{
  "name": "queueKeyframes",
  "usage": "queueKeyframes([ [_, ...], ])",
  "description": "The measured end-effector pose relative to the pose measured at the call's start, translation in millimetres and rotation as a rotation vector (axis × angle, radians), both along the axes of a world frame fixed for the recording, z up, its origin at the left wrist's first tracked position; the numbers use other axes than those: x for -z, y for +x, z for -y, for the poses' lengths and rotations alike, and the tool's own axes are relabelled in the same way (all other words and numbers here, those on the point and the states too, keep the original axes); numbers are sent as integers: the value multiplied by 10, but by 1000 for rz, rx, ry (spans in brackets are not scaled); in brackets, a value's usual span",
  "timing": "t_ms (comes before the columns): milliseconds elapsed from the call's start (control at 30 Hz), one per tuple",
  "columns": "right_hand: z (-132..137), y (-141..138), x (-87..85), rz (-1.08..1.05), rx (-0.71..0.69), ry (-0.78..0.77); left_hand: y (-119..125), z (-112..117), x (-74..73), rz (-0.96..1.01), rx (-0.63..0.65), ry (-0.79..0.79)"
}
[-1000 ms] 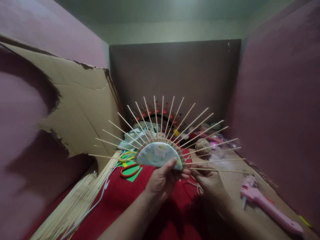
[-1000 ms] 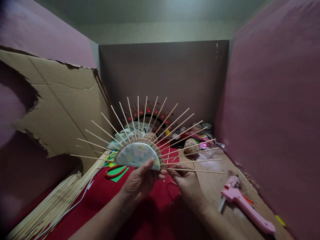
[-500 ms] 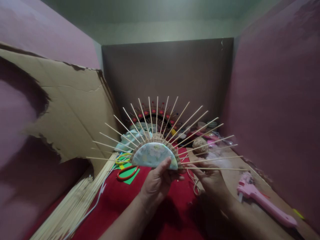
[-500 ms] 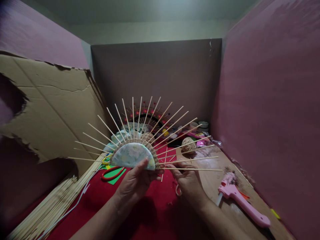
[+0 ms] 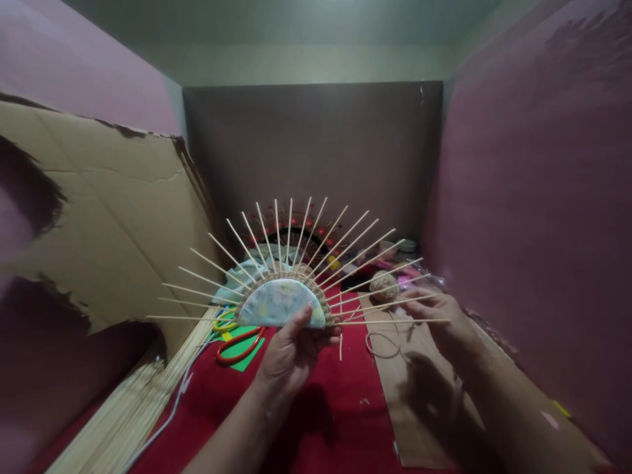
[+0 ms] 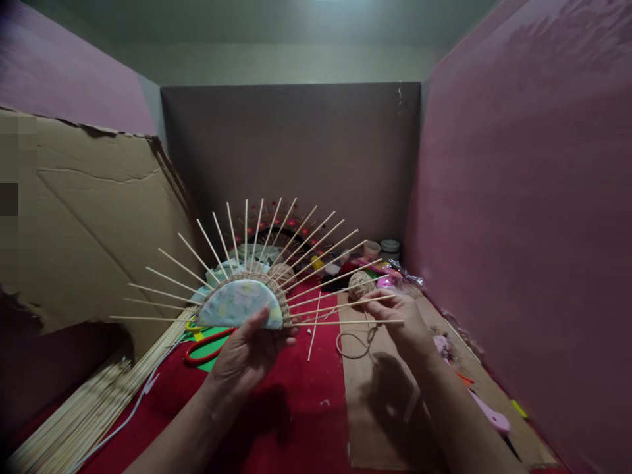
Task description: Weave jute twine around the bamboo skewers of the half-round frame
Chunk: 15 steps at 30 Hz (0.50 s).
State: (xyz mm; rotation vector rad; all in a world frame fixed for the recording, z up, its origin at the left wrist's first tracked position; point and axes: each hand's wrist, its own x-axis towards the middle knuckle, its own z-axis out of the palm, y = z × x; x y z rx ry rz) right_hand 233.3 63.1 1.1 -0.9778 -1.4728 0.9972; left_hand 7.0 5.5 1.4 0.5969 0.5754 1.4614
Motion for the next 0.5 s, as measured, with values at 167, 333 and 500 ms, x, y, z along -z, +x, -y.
queueKeyframes([
  [167,48,198,-127,-277,-114,-182,-26,-47,10,31,-28,-29],
  [333,206,248,-230,-247,-56,-177,-49,-106,54,34,-38,-51],
  [500,158,319,-195,-299,-66,-137,-76,-129,80,-14,-54,-55],
])
